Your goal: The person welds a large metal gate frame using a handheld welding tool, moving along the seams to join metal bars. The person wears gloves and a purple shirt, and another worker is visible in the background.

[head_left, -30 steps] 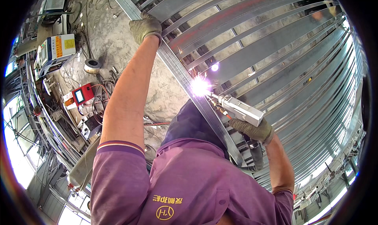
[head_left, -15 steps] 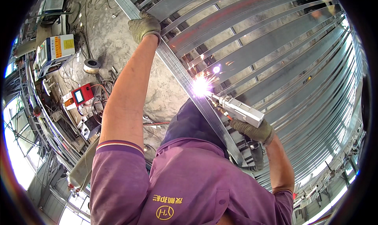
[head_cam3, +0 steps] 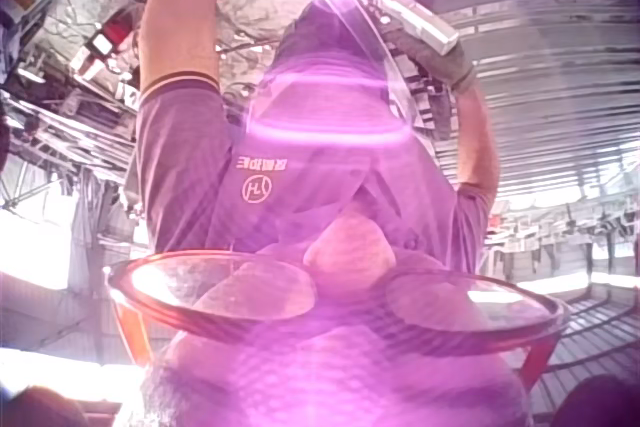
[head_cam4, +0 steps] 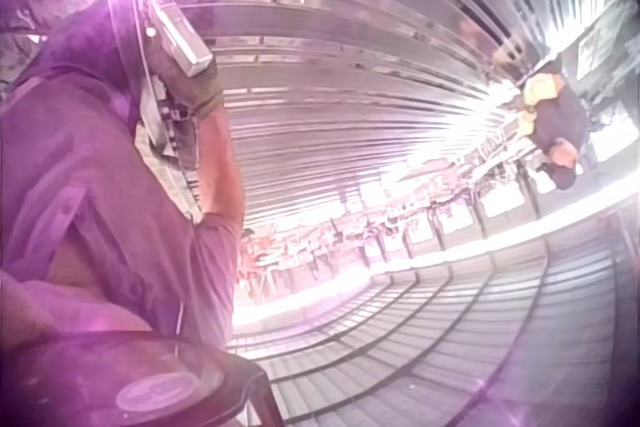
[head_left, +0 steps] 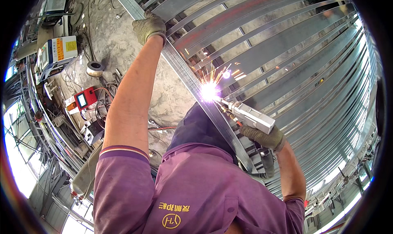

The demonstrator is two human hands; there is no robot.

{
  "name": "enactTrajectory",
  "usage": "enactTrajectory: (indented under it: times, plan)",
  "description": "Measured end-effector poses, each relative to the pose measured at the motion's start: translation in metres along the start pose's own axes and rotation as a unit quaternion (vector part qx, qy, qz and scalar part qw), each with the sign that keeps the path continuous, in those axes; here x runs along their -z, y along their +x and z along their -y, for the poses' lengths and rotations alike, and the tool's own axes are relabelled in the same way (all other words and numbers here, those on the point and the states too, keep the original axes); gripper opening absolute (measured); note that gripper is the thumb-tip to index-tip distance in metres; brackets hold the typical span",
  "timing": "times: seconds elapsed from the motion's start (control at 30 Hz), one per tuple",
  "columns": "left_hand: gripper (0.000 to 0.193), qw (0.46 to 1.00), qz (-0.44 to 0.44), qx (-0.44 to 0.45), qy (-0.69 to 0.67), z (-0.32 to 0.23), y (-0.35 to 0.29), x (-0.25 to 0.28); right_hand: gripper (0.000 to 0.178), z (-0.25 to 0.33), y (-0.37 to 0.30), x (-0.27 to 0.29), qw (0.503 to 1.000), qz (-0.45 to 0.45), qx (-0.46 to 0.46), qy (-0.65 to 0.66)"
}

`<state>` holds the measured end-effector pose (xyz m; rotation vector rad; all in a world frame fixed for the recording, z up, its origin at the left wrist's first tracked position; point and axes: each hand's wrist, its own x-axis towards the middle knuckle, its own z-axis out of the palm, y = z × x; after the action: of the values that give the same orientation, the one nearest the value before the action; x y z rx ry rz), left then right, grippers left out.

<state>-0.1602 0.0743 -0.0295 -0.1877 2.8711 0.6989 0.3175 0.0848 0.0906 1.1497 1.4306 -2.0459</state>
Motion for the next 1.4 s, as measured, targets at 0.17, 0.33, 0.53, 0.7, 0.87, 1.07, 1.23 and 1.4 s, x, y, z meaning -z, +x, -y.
enactTrajectory:
  times: [0.17,0.33,0.53,0.7,0.87,1.07,1.23,1.4]
  plan:
    - [0.065,1.0,-0.006,0.003,0.005,-0.001,0.0,0.0,0.062,0.013,-0.004,-0.002,1.0,-0.007,-0.021,-0.012]
    - [0.065,1.0,0.002,0.008,0.001,-0.002,0.0,0.0,0.064,0.012,-0.005,-0.003,0.999,-0.012,-0.041,-0.024]
    - [0.066,1.0,0.0,0.004,0.0,0.0,0.004,-0.004,0.066,0.006,-0.007,-0.002,1.0,-0.004,-0.019,-0.007]
    - [0.069,1.0,-0.003,0.005,-0.008,0.003,0.009,-0.009,0.062,0.014,-0.013,-0.004,0.997,-0.006,-0.071,-0.028]
    - [0.071,0.999,-0.009,0.033,-0.004,-0.003,0.001,0.0,0.057,0.033,-0.029,-0.003,0.996,-0.038,0.057,-0.061]
    - [0.072,1.0,0.003,0.009,-0.006,0.001,0.005,-0.003,0.017,0.089,0.03,-0.009,0.993,-0.068,0.099,0.015]
    - [0.071,1.0,-0.019,0.019,-0.005,0.003,0.005,-0.005,0.044,0.068,0.062,-0.007,0.997,-0.036,0.069,0.003]
    - [0.071,1.0,-0.015,0.01,-0.018,0.002,0.002,-0.003,0.051,0.075,0.064,-0.011,0.999,-0.018,0.033,-0.007]
